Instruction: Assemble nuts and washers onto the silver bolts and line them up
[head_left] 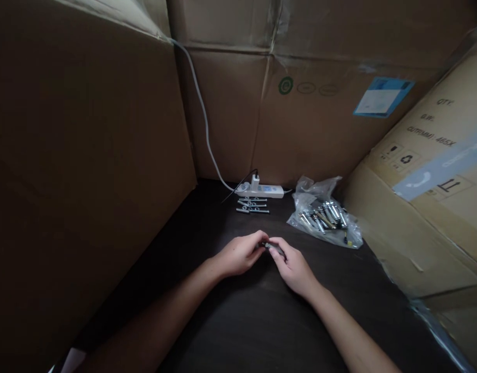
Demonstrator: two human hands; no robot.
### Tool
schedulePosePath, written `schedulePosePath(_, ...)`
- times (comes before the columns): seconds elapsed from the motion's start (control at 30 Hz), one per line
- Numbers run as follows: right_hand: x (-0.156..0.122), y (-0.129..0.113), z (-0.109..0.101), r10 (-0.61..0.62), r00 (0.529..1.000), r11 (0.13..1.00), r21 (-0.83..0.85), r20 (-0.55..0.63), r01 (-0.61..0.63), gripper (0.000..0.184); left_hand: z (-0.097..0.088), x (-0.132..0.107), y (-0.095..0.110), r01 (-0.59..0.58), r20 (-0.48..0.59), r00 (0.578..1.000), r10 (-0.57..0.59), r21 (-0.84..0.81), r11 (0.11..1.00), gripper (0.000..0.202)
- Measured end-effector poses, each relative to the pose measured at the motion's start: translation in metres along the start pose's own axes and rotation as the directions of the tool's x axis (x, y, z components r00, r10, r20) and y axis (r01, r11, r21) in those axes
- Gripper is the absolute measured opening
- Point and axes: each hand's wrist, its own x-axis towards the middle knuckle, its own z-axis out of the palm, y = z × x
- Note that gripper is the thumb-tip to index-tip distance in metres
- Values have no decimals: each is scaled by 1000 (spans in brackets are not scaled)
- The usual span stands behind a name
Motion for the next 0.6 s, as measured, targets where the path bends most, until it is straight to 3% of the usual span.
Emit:
schedulePosePath(0.17, -5, 5, 0, -18, 1000, 1000, 16, -17, 19, 24, 6, 3, 0, -15, 13, 1000, 15, 24, 1000, 17)
schedulePosePath(0.4, -8, 6, 2, -32, 999, 999, -19, -24, 32, 22, 5, 2, 5, -53, 72, 997, 36, 238, 970, 16)
schedulePosePath(0.6, -11, 4, 3, -51, 999, 998, -27, -7, 51, 20, 5, 2, 4, -63, 86, 995, 49, 179, 982, 18)
